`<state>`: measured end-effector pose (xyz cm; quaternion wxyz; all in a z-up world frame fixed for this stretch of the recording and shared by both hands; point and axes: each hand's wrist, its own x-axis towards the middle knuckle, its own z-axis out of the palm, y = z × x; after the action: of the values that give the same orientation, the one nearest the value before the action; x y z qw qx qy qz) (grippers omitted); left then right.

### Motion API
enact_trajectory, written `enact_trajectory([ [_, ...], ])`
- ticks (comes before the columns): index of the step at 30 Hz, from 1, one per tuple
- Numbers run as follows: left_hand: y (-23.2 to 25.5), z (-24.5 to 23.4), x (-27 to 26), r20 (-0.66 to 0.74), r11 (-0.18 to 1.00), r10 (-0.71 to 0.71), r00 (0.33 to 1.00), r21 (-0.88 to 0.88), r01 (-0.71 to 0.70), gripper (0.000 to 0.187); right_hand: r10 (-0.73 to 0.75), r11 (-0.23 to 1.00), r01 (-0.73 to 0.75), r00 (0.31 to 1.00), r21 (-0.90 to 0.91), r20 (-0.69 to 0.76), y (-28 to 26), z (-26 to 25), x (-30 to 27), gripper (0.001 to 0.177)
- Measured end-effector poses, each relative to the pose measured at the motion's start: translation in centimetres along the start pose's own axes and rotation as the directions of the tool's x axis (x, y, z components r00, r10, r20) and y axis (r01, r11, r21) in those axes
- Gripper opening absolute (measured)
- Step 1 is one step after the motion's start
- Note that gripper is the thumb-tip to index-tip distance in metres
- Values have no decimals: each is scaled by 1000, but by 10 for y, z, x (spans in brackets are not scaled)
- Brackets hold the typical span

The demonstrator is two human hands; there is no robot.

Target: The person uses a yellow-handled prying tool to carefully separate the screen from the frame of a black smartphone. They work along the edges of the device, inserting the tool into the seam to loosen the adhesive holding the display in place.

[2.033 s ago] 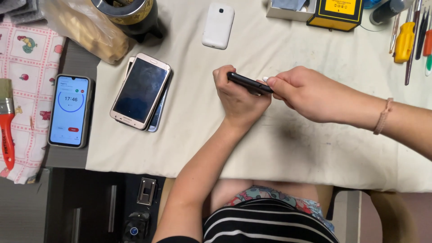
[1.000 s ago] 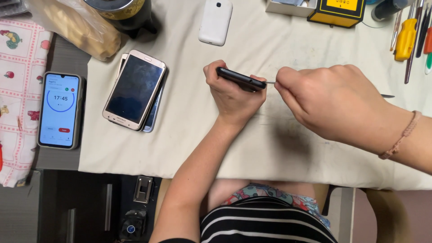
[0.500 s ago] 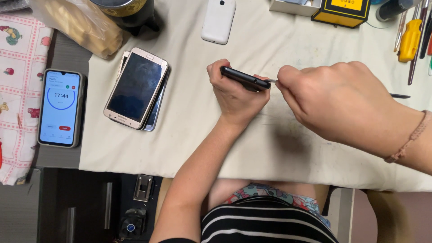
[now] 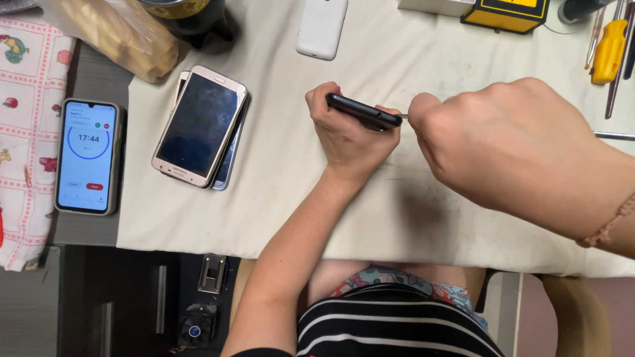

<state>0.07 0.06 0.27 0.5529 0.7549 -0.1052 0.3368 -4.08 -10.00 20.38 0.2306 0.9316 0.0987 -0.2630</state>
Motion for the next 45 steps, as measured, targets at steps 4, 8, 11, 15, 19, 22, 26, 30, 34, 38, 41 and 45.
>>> enact_trajectory([
  [4, 1, 2, 1, -9, 999, 31, 999, 16, -31, 55, -115, 984, 95, 984, -147, -133, 4, 5, 0, 10],
  [8, -1, -1, -9, 16, 998, 54, 998, 27, -54, 58, -161, 978, 159, 987, -138, -3, -4, -25, 5, 15],
  [11, -2, 1, -3, 23, 1000, 21, 1000, -10, -20, 59, -56, 998, 58, 983, -3, 176, -8, -48, 13, 28],
  [15, -3, 0, -6, 47, 999, -27, 999, -22, 28, 69, -150, 976, 131, 984, -175, -96, -10, -1, 18, 17],
  [19, -4, 1, -7, 55, 999, -29, 998, -27, 30, 68, -170, 975, 149, 978, -165, -122, -5, -8, 16, 13],
  [22, -4, -1, -7, 41, 1000, -20, 999, -7, 20, 64, 8, 983, -55, 966, 173, 259, -9, -42, 13, 34],
  [26, -5, 0, -5, 52, 1000, 8, 999, -1, -8, 62, -36, 909, -87, 958, 408, 285, -2, -40, 21, 47],
  [30, -5, 0, -4, 71, 1000, -8, 997, -14, 9, 70, -87, 995, 81, 989, 53, 118, 3, -24, 20, 25],
  [34, -2, 0, -4, 86, 998, -49, 995, -38, 53, 71, -225, 952, 163, 946, -258, -233, 4, 25, 31, 9],
  [38, 1, 0, -3, 83, 997, -73, 994, 6, 73, 69, -278, 857, 35, 872, -515, -403, -7, 28, 26, 15],
  [41, 2, 0, -4, 81, 996, -84, 993, 26, 82, 65, -291, 758, -47, 868, -650, -403, -13, 27, 22, 15],
  [45, 1, 0, -6, 74, 995, -96, 993, 0, 97, 73, -169, 964, 111, 957, -242, -237, -9, 8, 23, 14],
])
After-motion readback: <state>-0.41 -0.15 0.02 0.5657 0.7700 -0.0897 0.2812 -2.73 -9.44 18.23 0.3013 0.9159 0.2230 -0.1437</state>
